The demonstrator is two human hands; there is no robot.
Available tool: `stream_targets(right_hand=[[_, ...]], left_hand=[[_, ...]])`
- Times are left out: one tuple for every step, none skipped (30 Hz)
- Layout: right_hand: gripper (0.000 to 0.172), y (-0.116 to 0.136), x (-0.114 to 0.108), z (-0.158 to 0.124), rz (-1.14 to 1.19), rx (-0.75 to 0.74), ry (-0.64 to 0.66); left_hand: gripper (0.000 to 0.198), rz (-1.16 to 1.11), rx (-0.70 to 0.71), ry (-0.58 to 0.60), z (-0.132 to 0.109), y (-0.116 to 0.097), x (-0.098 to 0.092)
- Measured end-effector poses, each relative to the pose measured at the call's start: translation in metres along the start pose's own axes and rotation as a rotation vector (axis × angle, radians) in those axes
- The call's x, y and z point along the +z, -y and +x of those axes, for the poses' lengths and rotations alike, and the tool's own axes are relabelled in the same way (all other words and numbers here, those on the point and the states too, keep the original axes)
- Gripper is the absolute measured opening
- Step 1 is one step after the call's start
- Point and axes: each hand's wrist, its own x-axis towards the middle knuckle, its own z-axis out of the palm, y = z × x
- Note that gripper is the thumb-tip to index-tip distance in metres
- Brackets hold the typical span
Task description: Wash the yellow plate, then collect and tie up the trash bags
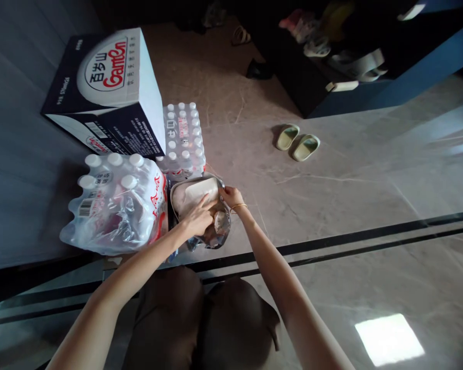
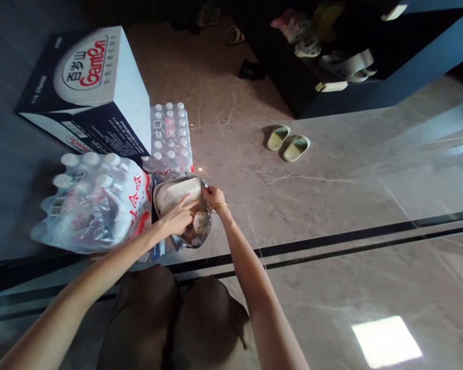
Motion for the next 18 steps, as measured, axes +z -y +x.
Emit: stream_targets(right_hand=[[0.041,-0.003,-0.001,-0.001,0.024,-0.006,-0.01],[0.042,-0.007,-0.001,-0.002,0.051,-0.012,-0.018],[0.043,-0.01,-0.002,-0.003,0.082,-0.019,-0.021],[0.044,-0.012,-0.002,-0.004,0.115,-0.024,-0.021],[0.045,-0.015,-0.003,-0.004,0.146,-0.026,-0.016],[0.046,-0.016,-0.003,-0.004,0.176,-0.026,-0.011],[0.048,-0.017,-0.004,-0.004,0.203,-0.027,-0.008],[0.051,-0.018,-0.004,-0.004,0.229,-0.024,-0.01],[0.053,-0.019,-0.005,-0.004,0.256,-0.02,-0.014],[0.055,-0.019,-0.005,-0.004,0.285,-0.015,-0.019],[0.056,-0.02,-0.006,-0.004,0.313,-0.011,-0.02],[0.057,-0.021,-0.007,-0.005,0.339,-0.009,-0.023],[0.058,-0.022,-0.007,-0.006,0.361,-0.009,-0.03],[0.058,-0.024,-0.007,-0.007,0.379,-0.009,-0.043],[0.058,-0.026,-0.007,-0.008,0.395,-0.007,-0.06],[0.058,-0.028,-0.006,-0.009,0.412,-0.002,-0.077],[0.058,-0.03,-0.005,-0.01,0.429,0.007,-0.093],[0.058,-0.033,-0.004,-0.011,0.443,0.018,-0.109]], left_hand=[[0.021,0.005,0.044,0.008,-0.006,-0.005,-0.006],[0.024,-0.003,0.056,-0.019,-0.01,-0.007,-0.011],[0.026,-0.025,0.035,-0.073,-0.014,-0.008,-0.017],[0.028,-0.047,0.006,-0.132,-0.017,-0.007,-0.021],[0.03,-0.061,-0.029,-0.189,-0.019,-0.004,-0.024],[0.031,-0.066,-0.065,-0.238,-0.02,-0.001,-0.026],[0.03,-0.066,-0.098,-0.277,-0.021,0.002,-0.027],[0.03,-0.064,-0.122,-0.305,-0.021,0.005,-0.026],[0.029,-0.062,-0.135,-0.323,-0.021,0.008,-0.024],[0.029,-0.062,-0.143,-0.335,-0.022,0.01,-0.022],[0.029,-0.061,-0.146,-0.342,-0.022,0.011,-0.019],[0.029,-0.062,-0.144,-0.344,-0.023,0.012,-0.017],[0.029,-0.064,-0.143,-0.343,-0.023,0.013,-0.014],[0.029,-0.066,-0.142,-0.339,-0.023,0.012,-0.012],[0.03,-0.068,-0.141,-0.335,-0.024,0.012,-0.011],[0.03,-0.069,-0.139,-0.333,-0.023,0.012,-0.01],[0.031,-0.068,-0.135,-0.333,-0.023,0.011,-0.01],[0.031,-0.066,-0.128,-0.337,-0.022,0.01,-0.01]])
